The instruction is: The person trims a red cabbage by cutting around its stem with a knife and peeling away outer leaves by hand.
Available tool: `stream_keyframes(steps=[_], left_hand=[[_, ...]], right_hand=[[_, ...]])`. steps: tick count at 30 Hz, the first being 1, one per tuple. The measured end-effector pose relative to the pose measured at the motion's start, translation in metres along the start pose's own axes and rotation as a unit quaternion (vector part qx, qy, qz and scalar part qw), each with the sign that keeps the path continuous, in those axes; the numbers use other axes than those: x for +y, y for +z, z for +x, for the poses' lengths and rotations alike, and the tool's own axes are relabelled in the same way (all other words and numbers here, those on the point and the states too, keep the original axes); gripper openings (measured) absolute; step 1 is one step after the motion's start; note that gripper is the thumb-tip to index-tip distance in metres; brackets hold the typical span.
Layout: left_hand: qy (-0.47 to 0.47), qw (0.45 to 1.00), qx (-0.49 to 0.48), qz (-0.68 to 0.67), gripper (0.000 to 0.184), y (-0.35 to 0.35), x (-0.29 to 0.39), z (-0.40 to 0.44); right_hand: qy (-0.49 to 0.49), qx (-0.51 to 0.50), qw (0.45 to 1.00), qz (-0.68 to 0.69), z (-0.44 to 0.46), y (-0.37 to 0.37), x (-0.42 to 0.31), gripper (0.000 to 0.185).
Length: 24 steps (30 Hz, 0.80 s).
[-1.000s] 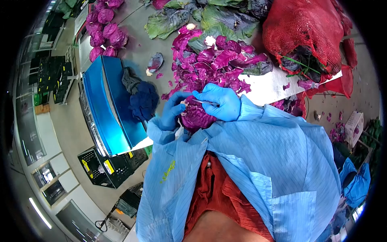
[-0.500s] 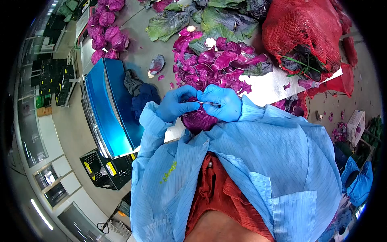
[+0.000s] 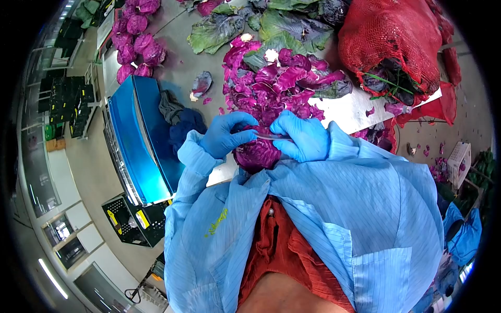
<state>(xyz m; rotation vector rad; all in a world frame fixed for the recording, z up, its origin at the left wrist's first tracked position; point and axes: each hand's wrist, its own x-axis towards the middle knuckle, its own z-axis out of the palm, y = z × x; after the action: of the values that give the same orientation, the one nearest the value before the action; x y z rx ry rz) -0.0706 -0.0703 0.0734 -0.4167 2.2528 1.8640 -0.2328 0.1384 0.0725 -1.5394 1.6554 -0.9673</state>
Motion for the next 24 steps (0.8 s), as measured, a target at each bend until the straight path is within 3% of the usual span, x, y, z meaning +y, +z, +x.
stream_keyframes(steps=[4,11,20,24], left_hand=[[-0.006,0.999,0.007,-0.034,0.027,0.002,-0.003,0.001],[0.003,1.0,0.016,-0.014,0.027,0.003,-0.002,0.001],[0.016,1.0,0.024,0.0,0.025,0.005,-0.006,0.002],[0.005,1.0,0.021,0.012,0.025,0.005,-0.002,0.001]], right_hand=[[0.031,-0.103,0.99,-0.094,-0.011,-0.003,0.0,0.03],[0.04,-0.124,0.987,-0.089,-0.013,0.011,0.012,0.033],[0.028,-0.05,0.996,-0.073,-0.023,0.034,0.035,0.033],[0.059,-0.101,0.988,-0.099,-0.019,0.022,0.017,0.032]])
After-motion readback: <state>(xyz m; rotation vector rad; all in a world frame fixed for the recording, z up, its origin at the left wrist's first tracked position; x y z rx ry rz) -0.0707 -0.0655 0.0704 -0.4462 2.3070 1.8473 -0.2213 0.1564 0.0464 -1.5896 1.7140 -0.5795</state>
